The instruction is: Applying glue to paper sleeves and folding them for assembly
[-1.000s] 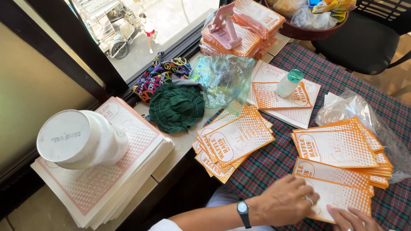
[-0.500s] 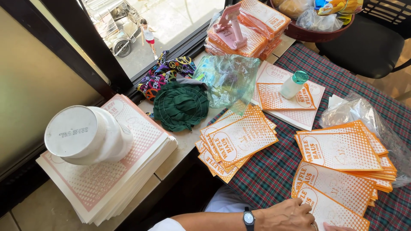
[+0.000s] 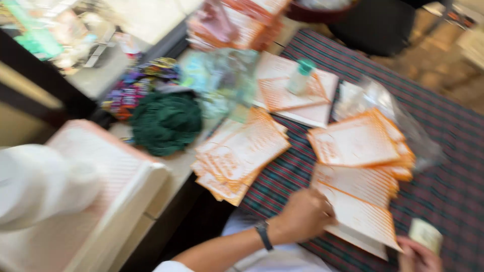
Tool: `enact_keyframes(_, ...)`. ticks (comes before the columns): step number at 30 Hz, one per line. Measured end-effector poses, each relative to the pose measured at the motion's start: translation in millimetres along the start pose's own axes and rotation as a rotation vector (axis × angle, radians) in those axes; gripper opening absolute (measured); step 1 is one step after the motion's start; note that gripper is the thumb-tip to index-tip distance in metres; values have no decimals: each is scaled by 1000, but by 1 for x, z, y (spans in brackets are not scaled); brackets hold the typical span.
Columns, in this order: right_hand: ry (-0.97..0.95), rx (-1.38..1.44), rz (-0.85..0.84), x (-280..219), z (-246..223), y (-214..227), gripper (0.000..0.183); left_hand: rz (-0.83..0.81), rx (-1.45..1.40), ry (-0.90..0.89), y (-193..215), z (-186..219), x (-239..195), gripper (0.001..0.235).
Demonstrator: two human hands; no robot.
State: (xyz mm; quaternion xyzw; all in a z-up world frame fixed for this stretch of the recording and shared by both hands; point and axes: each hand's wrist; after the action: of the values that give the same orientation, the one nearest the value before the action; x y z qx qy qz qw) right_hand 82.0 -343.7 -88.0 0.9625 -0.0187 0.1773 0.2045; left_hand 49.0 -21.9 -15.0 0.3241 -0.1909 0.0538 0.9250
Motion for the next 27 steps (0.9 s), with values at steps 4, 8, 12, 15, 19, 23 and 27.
enact_keyframes(4,39,23,9,18,-93,-17,11,147,-140,-84,34,8,16,8)
enact_keyframes(8,69,199,137,21,-120,-29,16,131,-67,-93,46,15,23,6)
enact_keyframes(12,221,39,1,30,-148,-28,21,138,-8,-73,53,20,26,6)
enact_keyframes(15,354,-154,-229,32,-142,-26,27,189,108,-142,59,33,27,7)
enact_keyframes(19,205,-286,-415,20,-94,-22,16,269,431,-392,50,39,12,23)
enact_keyframes(23,301,-304,-444,29,-100,-23,29,62,332,-524,24,59,-18,31)
enact_keyframes(27,298,-326,-464,38,-119,-21,47,-165,210,-576,4,64,-16,17)
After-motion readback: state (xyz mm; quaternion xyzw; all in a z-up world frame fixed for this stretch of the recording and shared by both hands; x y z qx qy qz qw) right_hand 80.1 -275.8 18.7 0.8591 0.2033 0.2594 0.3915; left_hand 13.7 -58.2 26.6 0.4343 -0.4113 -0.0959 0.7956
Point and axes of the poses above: each hand's wrist, its own x-axis towards the middle knuckle, its own y-axis out of the back of the hand, z = x × y, and after that the axes turned 3 degrees about x, right-handed
